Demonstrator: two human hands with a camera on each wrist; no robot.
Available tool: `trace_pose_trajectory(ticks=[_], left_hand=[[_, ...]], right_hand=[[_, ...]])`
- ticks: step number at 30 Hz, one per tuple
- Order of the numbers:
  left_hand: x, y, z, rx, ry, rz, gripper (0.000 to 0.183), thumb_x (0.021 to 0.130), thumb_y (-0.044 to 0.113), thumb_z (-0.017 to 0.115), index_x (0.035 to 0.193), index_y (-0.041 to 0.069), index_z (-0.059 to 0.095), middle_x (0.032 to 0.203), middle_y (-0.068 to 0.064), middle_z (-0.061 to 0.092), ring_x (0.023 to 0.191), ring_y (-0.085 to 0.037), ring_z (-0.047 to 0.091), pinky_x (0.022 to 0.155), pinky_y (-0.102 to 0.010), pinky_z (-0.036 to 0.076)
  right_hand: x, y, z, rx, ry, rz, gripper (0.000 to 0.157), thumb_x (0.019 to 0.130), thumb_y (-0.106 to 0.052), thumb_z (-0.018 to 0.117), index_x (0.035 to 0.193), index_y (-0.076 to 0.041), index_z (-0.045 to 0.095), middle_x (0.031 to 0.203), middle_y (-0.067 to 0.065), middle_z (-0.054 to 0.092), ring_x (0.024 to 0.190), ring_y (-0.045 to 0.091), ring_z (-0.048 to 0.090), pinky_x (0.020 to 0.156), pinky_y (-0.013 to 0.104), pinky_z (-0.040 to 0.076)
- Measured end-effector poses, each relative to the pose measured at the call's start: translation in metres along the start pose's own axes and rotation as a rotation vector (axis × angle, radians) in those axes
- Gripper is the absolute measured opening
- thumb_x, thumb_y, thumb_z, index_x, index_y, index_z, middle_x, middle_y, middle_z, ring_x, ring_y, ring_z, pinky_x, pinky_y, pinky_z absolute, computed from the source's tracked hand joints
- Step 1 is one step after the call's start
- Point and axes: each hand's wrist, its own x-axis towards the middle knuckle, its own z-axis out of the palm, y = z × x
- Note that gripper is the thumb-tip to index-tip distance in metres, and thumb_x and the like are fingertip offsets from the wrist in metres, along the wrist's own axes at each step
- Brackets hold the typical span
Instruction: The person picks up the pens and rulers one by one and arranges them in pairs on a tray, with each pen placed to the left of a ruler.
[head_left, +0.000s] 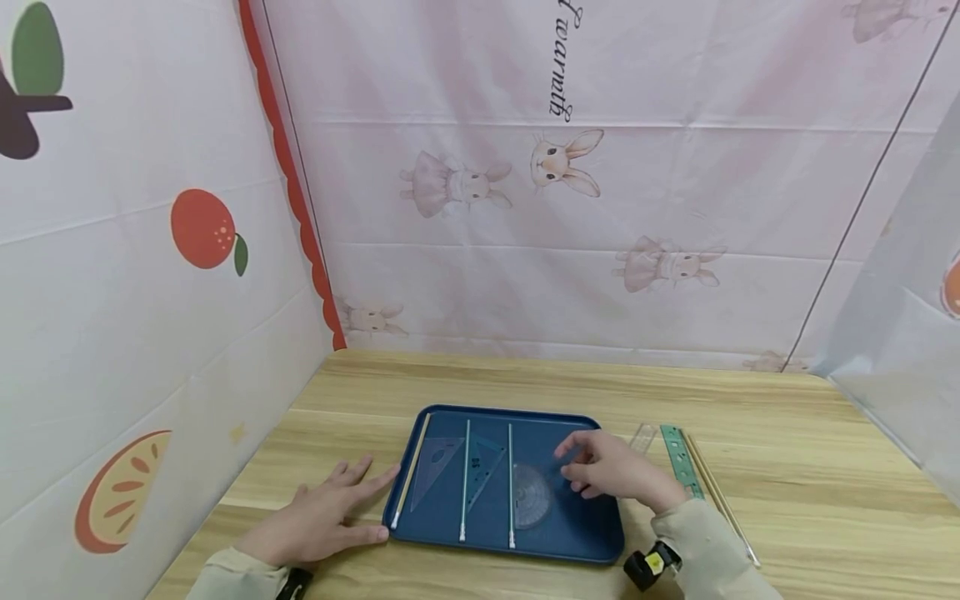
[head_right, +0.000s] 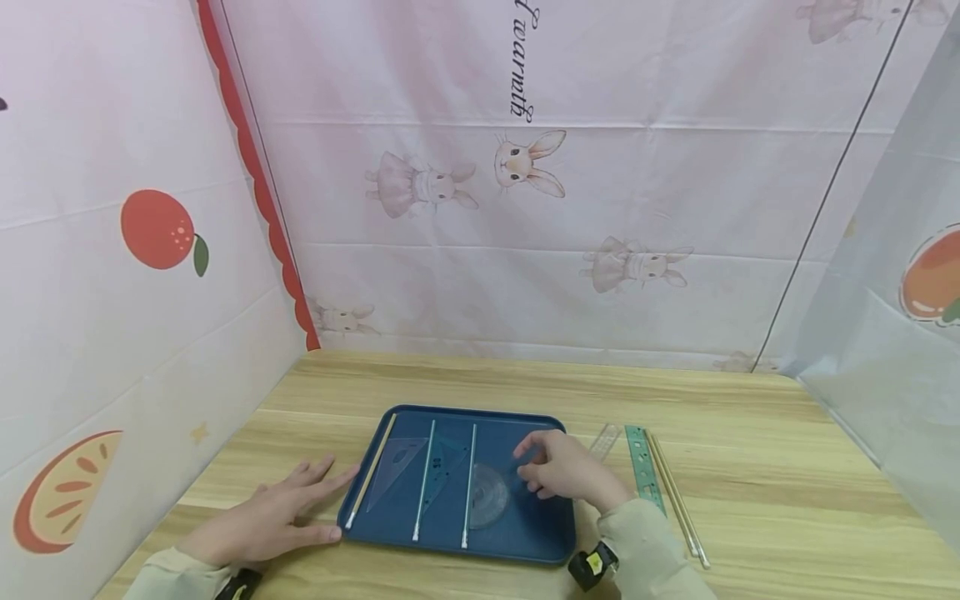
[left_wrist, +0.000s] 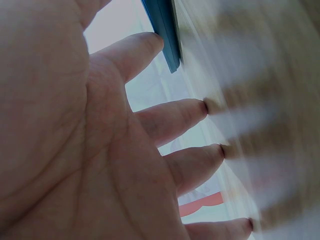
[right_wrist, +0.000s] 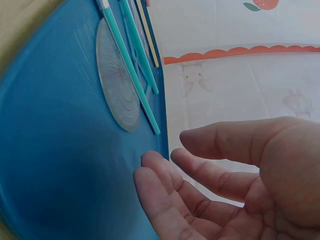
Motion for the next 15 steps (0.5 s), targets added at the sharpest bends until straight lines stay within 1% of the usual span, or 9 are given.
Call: trace_pose_trajectory(ticks=[6,15], left_hand=[[0.000,0.000,-0.001,0.004,0.002,0.003,0.087,0.094,0.065,0.072,0.168,0.035,0.038,0.176,-0.026,0.026,0.155,-0.067,0.023,0.099,-0.100,0.015],[0.000,0.001,-0.002,0.000,-0.002,-0.005,0.087,0.093,0.065,0.073,0.168,0.035,0.039,0.176,-0.026,0.026,0.156,-0.067,0.023,0.099,-0.100,0.014]], right_hand=[[-0.002,0.000,-0.008,-0.003,0.004,-0.006,0.028,0.105,-0.008,0.067,0.129,0.005,0.065,0.094,0.015,0.071,0.081,0.020,0.070,0.074,0.041,0.066],[-0.007,0.002,-0.021,0.003,0.013,0.011,0.032,0.106,-0.011,0.066,0.134,0.005,0.063,0.097,0.015,0.069,0.084,0.022,0.070,0.075,0.041,0.065]])
